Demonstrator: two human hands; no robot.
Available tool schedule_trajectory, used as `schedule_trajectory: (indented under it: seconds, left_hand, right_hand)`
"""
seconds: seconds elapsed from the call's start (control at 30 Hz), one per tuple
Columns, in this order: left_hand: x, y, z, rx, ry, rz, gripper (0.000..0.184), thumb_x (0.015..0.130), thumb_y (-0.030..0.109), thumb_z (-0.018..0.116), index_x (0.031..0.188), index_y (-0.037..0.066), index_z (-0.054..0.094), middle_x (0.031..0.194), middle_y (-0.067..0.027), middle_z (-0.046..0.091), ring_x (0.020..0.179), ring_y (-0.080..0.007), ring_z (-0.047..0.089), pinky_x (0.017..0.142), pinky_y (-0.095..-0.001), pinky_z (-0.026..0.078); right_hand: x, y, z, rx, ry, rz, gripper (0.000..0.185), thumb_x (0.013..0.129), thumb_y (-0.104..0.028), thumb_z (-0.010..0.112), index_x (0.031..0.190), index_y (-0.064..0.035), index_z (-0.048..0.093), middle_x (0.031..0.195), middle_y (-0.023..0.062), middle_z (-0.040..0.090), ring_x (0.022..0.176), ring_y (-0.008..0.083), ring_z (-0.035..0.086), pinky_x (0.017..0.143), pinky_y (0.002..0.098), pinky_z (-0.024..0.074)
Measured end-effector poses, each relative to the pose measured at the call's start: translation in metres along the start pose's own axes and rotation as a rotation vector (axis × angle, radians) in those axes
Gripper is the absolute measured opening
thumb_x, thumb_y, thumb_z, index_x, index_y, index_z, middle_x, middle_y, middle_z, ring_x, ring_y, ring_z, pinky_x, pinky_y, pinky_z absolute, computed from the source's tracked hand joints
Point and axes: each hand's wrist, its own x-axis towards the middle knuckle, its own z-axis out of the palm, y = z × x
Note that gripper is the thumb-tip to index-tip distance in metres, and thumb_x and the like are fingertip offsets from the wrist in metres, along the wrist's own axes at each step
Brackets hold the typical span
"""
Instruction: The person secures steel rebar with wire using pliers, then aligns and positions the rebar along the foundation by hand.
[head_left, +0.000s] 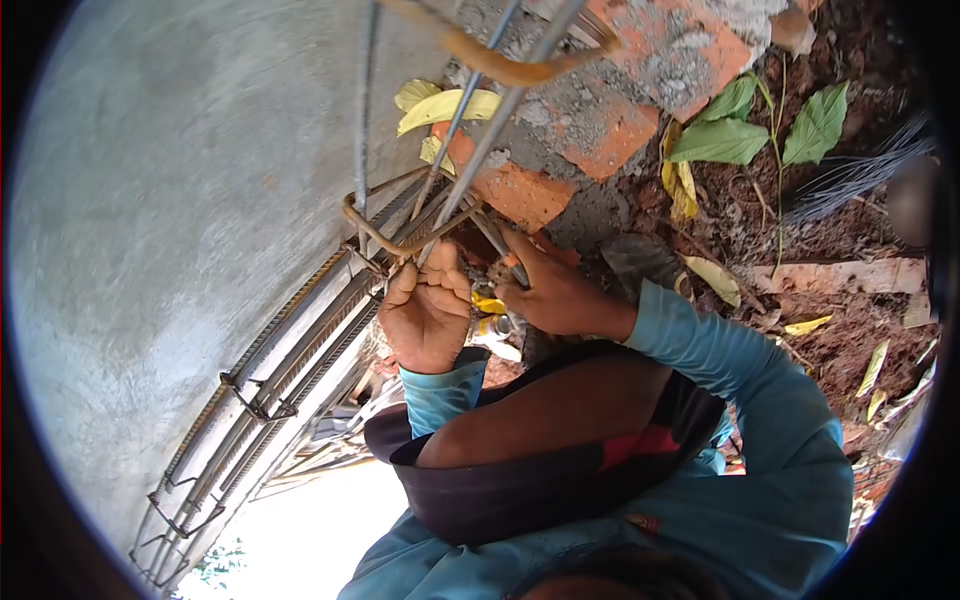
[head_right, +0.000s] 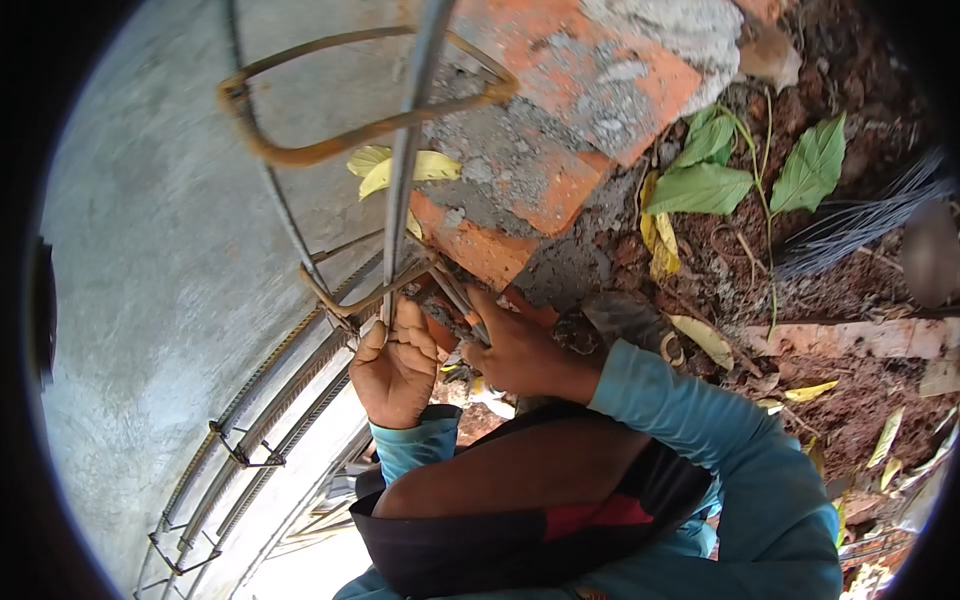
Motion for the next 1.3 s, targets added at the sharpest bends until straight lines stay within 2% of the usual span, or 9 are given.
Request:
schedule_trajectory:
  seconds: [0.17, 0.27, 0.4, 0.7, 0.8, 0.93, 1.03, 1.07, 1.3]
  left_hand:
    - [0.026, -0.026, 0.001, -0.274, 0.024, 0.221, 0.022, 0.082, 0.01, 0.068, 0.099, -0.003, 0.064, 0.136, -0.0284, 0.05, 0.133, -0.035, 0.044, 0.11, -0.0517, 0.038]
    - [0.033, -0.029, -0.001, -0.382, -0.169, 0.237, 0.009, 0.087, 0.011, 0.062, 0.085, 0.002, 0.059, 0.133, -0.0248, 0.053, 0.132, -0.0353, 0.045, 0.112, -0.0534, 0.033]
    - [0.036, -0.039, -0.009, -0.515, -0.194, 0.156, 0.018, 0.089, 0.015, 0.062, 0.102, 0.002, 0.058, 0.131, -0.0174, 0.057, 0.126, -0.0319, 0.051, 0.105, -0.0489, 0.04]
    - [0.06, -0.045, -0.013, -0.689, -0.474, 0.051, 0.031, 0.092, 0.023, 0.058, 0.117, 0.005, 0.057, 0.119, -0.0107, 0.062, 0.103, -0.0263, 0.059, 0.09, -0.0429, 0.046]
    - [0.067, -0.048, -0.02, -0.565, -0.635, 0.097, 0.052, 0.089, 0.034, 0.061, 0.133, 0.008, 0.051, 0.137, -0.0123, 0.05, 0.11, -0.0255, 0.054, 0.092, -0.0436, 0.042]
    - [0.069, -0.048, -0.018, -0.39, -0.696, 0.081, 0.054, 0.084, 0.039, 0.064, 0.133, 0.019, 0.051, 0.14, -0.0122, 0.048, 0.119, -0.0323, 0.048, 0.094, -0.0464, 0.039]
    - [0.076, -0.051, -0.016, -0.365, -0.66, 0.103, 0.059, 0.086, 0.039, 0.058, 0.136, 0.012, 0.043, 0.144, -0.0124, 0.044, 0.119, -0.0347, 0.05, 0.096, -0.0479, 0.036]
    - [0.077, -0.051, -0.018, -0.376, -0.648, 0.083, 0.054, 0.085, 0.039, 0.063, 0.134, 0.02, 0.048, 0.147, -0.013, 0.039, 0.126, -0.0337, 0.042, 0.101, -0.046, 0.032]
    - [0.081, -0.055, -0.017, -0.407, -0.626, 0.109, 0.055, 0.088, 0.04, 0.06, 0.136, 0.019, 0.046, 0.149, -0.0134, 0.038, 0.125, -0.0325, 0.042, 0.102, -0.0463, 0.03]
  right_hand:
    - [-0.011, -0.036, -0.042, 0.035, -0.165, 0.236, 0.068, 0.086, -0.014, 0.059, 0.143, 0.0058, 0.027, 0.1, 0.0233, 0.062, 0.092, 0.0329, 0.064, 0.08, 0.0406, 0.0484]
    - [-0.014, -0.054, -0.048, 0.09, -0.159, 0.362, 0.065, 0.088, -0.008, 0.06, 0.143, 0.0033, 0.028, 0.092, 0.0137, 0.063, 0.079, 0.0164, 0.063, 0.063, 0.0311, 0.0498]
    - [-0.022, -0.067, -0.054, 0.501, -0.147, 0.554, 0.041, 0.096, -0.012, 0.058, 0.131, 0.0001, 0.041, 0.084, 0.0071, 0.061, 0.07, 0.014, 0.06, 0.06, 0.0295, 0.054]
    - [-0.042, -0.102, -0.051, -0.293, -0.099, 0.494, 0.028, 0.098, -0.021, 0.056, 0.117, 0.0005, 0.055, 0.086, 0.0085, 0.065, 0.076, 0.0143, 0.061, 0.071, 0.0318, 0.0507]
    - [-0.033, -0.105, -0.069, -0.452, -0.047, 0.401, 0.03, 0.098, -0.019, 0.055, 0.119, 0.0018, 0.056, 0.092, 0.0095, 0.066, 0.088, 0.02, 0.063, 0.082, 0.0359, 0.0493]
    - [-0.018, -0.124, -0.06, -0.519, -0.025, 0.368, 0.031, 0.097, -0.019, 0.057, 0.121, 0.0006, 0.056, 0.102, 0.0109, 0.066, 0.093, 0.0206, 0.063, 0.082, 0.0368, 0.0488]
    - [-0.013, -0.123, -0.057, -0.467, -0.014, 0.375, 0.031, 0.096, -0.019, 0.058, 0.121, 0.0005, 0.056, 0.102, 0.011, 0.065, 0.091, 0.0203, 0.062, 0.082, 0.0365, 0.0485]
    - [-0.011, -0.115, -0.061, -0.464, -0.028, 0.355, 0.03, 0.096, -0.019, 0.058, 0.12, 0.0005, 0.057, 0.103, 0.0109, 0.065, 0.091, 0.0202, 0.061, 0.083, 0.0366, 0.048]
    - [-0.021, -0.107, -0.057, -0.441, 0.029, 0.35, 0.028, 0.095, -0.017, 0.058, 0.116, 0.0012, 0.057, 0.096, 0.0095, 0.067, 0.09, 0.0209, 0.063, 0.09, 0.0375, 0.047]
